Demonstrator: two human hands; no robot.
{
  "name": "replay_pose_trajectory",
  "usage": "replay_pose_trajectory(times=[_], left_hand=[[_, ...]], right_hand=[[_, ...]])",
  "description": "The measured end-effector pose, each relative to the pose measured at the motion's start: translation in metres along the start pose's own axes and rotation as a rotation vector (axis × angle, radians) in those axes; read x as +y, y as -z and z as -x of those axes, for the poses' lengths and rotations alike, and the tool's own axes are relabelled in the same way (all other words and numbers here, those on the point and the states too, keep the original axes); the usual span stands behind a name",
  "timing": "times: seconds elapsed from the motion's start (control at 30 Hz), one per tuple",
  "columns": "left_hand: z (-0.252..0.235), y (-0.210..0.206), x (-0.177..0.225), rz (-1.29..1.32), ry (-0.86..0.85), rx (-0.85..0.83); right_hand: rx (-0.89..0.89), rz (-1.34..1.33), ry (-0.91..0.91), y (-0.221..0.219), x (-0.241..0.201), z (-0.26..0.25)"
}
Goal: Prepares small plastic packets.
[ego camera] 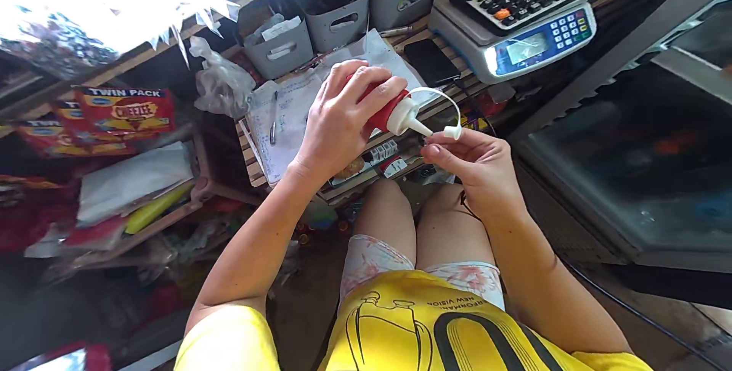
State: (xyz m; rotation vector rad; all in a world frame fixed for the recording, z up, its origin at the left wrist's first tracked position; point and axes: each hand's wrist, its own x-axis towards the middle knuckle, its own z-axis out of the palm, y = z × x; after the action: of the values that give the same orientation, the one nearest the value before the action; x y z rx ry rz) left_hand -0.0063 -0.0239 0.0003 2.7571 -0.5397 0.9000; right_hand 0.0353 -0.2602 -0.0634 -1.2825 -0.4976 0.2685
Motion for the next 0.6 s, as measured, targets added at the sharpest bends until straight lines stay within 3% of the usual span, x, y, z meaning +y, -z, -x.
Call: replay_pose_trajectory(times=[0.37,0.6], left_hand=[[-0.007,0.0,0.001,-0.06,-0.114,-0.081],[-0.02,0.004,0.005,-0.154,-0.276,-0.099]], right_hand=[[-0.068,-0.039,-0.112,0.002,-0.005,0.001],[0.015,-0.006,-0.132,-0.01,-0.006,-0.004]])
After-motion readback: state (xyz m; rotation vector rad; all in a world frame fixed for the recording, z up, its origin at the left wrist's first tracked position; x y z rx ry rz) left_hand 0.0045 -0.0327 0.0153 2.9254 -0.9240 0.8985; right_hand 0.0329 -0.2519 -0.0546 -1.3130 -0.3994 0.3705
